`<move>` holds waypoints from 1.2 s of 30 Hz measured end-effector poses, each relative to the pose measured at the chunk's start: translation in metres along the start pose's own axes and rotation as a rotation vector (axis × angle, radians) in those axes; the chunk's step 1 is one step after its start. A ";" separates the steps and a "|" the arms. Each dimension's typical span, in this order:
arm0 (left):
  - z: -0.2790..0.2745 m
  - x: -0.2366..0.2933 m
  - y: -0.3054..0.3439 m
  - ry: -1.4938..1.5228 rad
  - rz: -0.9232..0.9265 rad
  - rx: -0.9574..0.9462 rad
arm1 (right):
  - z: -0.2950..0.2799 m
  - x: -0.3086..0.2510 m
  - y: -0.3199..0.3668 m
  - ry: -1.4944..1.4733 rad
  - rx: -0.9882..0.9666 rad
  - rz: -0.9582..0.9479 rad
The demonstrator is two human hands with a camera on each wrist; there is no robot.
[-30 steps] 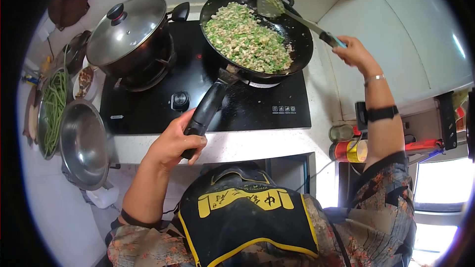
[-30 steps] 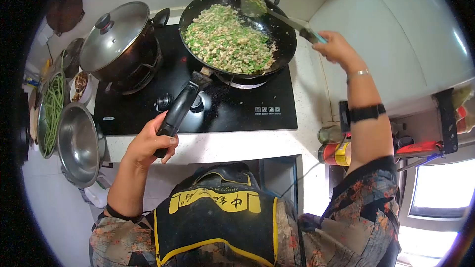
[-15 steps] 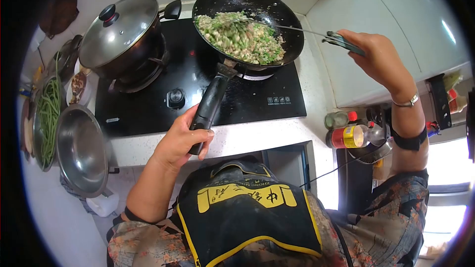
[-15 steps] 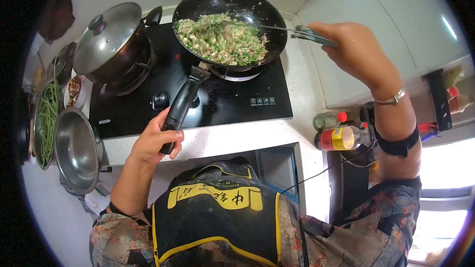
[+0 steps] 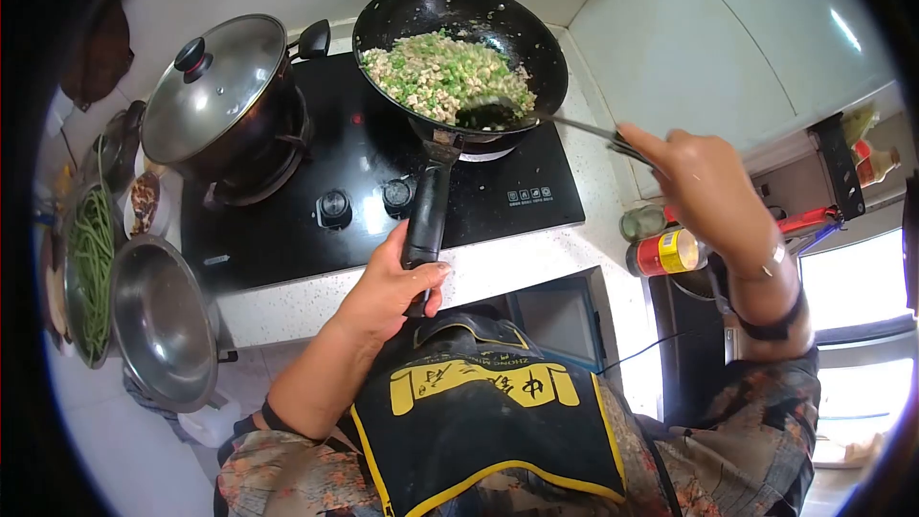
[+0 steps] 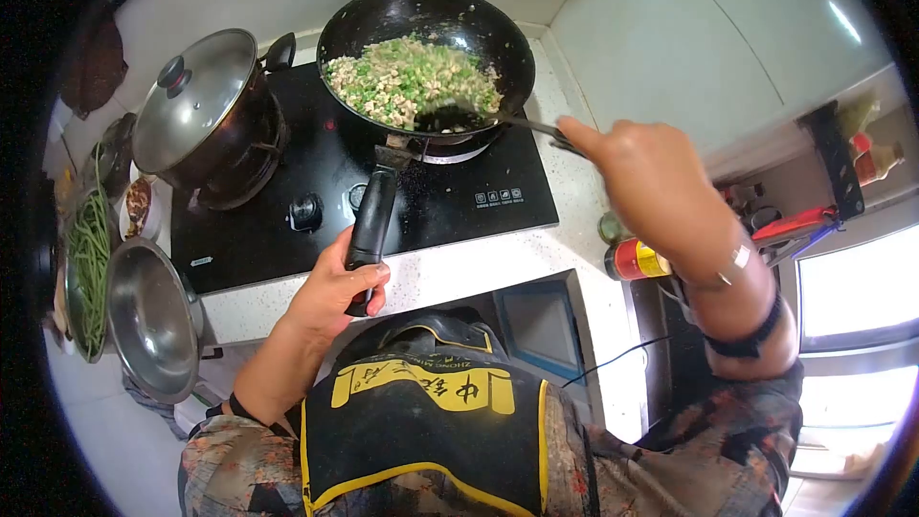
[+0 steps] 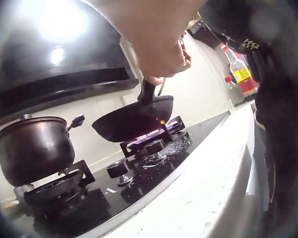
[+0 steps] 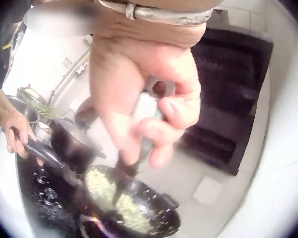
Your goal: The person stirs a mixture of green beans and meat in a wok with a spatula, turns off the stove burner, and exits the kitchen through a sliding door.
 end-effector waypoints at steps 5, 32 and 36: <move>0.020 0.010 0.005 0.048 0.031 -0.016 | 0.062 0.027 -0.024 -0.140 0.042 0.184; 0.005 0.014 0.018 -0.051 -0.006 0.040 | 0.116 0.126 -0.045 -0.842 0.130 0.188; 0.005 0.016 0.018 -0.056 -0.015 0.042 | 0.123 0.110 -0.092 -1.077 -0.280 0.537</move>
Point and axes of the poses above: each hand's wrist, its own y-axis away from the middle knuckle, its own z-axis out of the palm, x = y × z, the point moved 4 cm from there along -y, towards the middle knuckle, and after that the axes turned 3 degrees about x, right-handed, at the moved point
